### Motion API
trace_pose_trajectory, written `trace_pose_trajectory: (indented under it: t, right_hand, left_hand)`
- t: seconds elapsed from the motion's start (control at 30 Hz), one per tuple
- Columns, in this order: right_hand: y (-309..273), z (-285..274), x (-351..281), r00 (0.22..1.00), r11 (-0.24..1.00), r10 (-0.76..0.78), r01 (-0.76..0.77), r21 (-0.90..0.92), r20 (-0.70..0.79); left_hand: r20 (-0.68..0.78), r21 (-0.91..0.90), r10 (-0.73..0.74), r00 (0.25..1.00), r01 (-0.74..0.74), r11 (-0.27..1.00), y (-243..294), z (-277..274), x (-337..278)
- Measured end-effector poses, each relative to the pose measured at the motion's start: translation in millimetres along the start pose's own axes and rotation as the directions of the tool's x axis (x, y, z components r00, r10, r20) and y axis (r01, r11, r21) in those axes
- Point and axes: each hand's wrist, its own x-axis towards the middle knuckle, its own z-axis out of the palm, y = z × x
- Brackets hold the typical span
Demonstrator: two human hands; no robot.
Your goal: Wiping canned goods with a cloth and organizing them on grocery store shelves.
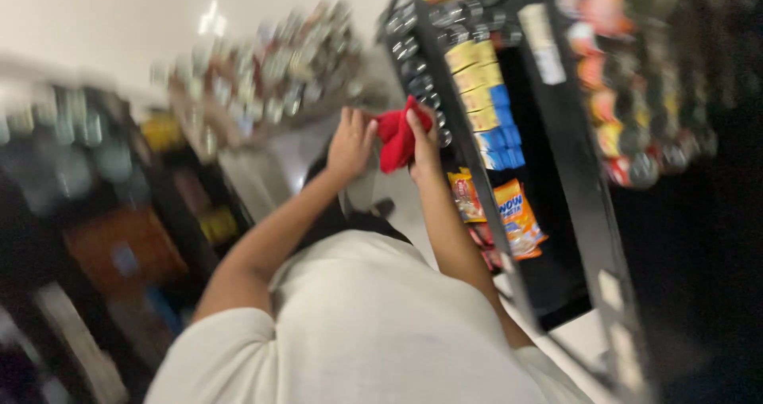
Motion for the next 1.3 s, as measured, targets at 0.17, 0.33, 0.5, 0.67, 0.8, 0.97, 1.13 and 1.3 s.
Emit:
trace_pose_trajectory:
  t: [0.17, 0.33, 0.5, 0.67, 0.8, 0.97, 1.13, 1.3]
  right_hand:
    - [43.4, 25.4, -5.0, 0.993, 0.992, 0.104, -0.099, -0.084, 0.062]
    - [87.1, 43.7, 8.9, 0.963, 0.971, 0.239, -0.232, -0.065, 0.128]
    - [109.1, 75.1, 8.2, 0.940, 0.947, 0.309, -0.290, -0.137, 0.144]
    - [135.9, 109.1, 46.4, 0.958, 0.950, 0.286, -0.284, -0.134, -0.001]
    - [157.2, 142.1, 81.7, 0.997, 0.854, 0.040, -0.069, -0.516, -0.067]
    - [126.8, 187.1, 107.5, 0.908, 0.510, -0.354, 0.388, -0.767, 0.224]
    - [149.9, 222.3, 163.0, 0.862, -0.084, -0.303, 0.402, -0.912, 0.407]
    - [186.6, 231.6, 198.0, 0.929, -0.229, -0.024, 0.354, -0.907, 0.368]
  left_hand:
    - [0.073, 0.053, -0.238, 0.969, 0.234, 0.971, -32.7, -49.8, -83.0]
    - [0.151, 0.181, -0.425, 0.893, 0.397, 0.900, -112.3, -53.3, -135.3]
    - [0.242, 0.268, -0.531, 0.812, 0.470, 0.841, -178.8, -68.1, -120.1]
    - [0.329, 0.266, -0.496, 0.804, 0.425, 0.865, -200.3, -108.7, -59.2]
    - [0.350, 0.302, -0.468, 0.812, 0.375, 0.876, -228.4, -125.3, -9.5]
    - [0.182, 0.289, -0.239, 0.954, 0.180, 0.940, -251.1, -117.2, 35.5]
    - [0.144, 0.385, -0.083, 0.986, 0.021, 0.923, -249.4, -107.1, 70.3]
    - [0.154, 0.363, 0.012, 0.988, -0.068, 0.929, -211.2, -128.9, 92.2]
